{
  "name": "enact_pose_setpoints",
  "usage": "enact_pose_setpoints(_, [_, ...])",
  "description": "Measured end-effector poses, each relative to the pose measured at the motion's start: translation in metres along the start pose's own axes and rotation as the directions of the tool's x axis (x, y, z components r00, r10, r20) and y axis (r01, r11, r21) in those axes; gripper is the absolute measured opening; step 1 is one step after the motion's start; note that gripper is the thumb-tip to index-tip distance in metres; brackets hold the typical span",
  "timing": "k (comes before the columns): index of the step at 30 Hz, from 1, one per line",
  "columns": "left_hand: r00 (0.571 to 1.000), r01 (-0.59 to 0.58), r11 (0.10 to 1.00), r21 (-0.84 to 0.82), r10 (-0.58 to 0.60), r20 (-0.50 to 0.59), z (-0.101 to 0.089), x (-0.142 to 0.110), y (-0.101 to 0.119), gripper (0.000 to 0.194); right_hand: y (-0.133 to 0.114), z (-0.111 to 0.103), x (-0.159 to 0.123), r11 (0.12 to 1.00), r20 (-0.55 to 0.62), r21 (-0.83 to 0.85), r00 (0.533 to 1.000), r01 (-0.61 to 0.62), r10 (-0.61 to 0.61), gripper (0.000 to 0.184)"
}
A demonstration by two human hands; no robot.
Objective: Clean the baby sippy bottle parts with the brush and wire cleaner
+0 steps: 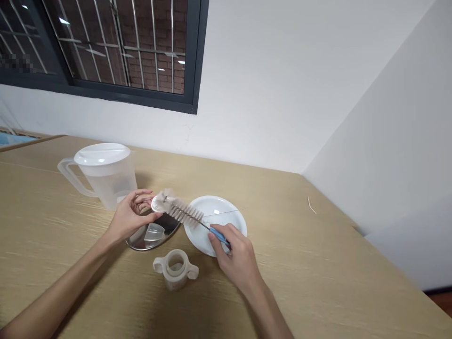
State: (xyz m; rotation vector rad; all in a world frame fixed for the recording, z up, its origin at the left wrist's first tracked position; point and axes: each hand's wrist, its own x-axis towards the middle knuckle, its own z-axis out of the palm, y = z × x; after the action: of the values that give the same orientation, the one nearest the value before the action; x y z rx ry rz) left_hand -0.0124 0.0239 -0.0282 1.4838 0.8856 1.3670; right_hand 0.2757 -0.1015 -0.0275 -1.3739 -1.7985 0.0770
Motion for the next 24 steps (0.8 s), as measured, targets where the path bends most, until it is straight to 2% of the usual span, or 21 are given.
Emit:
enact_pose_setpoints(4, [0.997,-0.072,0.985,0.155,0.072,0.008,0.0012,-0.0018,0.0003,0.062,0.0043,-0.0007,0.0006,0.997,-0.078,-0.057,0.996,-0.053,0.048,0.022])
enact_pose_setpoints(8, [0.994,-0.106,0.957,0.270,0.105,0.016,0.0020,-0.0047,-0.0011,0.062,0.0024,-0.0012,0.0002,0.998,-0.063,-0.063,0.998,0.003,-0.007,0.022])
enact_pose_setpoints(12, [0.995,-0.096,0.960,0.262,0.095,0.017,0.0037,-0.0076,0.0012,0.065,0.0013,0.0015,-0.0011,0.991,-0.046,-0.123,0.997,0.054,-0.060,0.023])
enact_pose_setpoints(15, [0.998,-0.066,0.968,0.244,0.064,0.016,0.0044,-0.0078,0.0034,0.066,0.0040,0.0013,-0.0011,0.978,-0.121,-0.207,0.992,0.009,-0.035,0.023])
enact_pose_setpoints(18, [0.999,-0.051,0.962,0.269,0.052,0.004,0.0042,-0.0070,0.0036,0.066,0.0038,0.0002,-0.0010,0.980,-0.176,-0.197,0.984,0.000,-0.036,0.022])
enact_pose_setpoints(21, [0.999,-0.048,0.956,0.288,0.053,-0.009,0.0035,-0.0067,0.0023,0.067,-0.0009,0.0015,-0.0021,0.990,-0.149,-0.125,0.986,0.061,-0.080,0.022])
enact_pose_setpoints(24, [0.998,-0.055,0.958,0.282,0.062,-0.013,0.0031,-0.0072,0.0021,0.067,-0.0031,0.0039,-0.0033,0.984,-0.081,-0.160,0.992,0.083,-0.097,0.023])
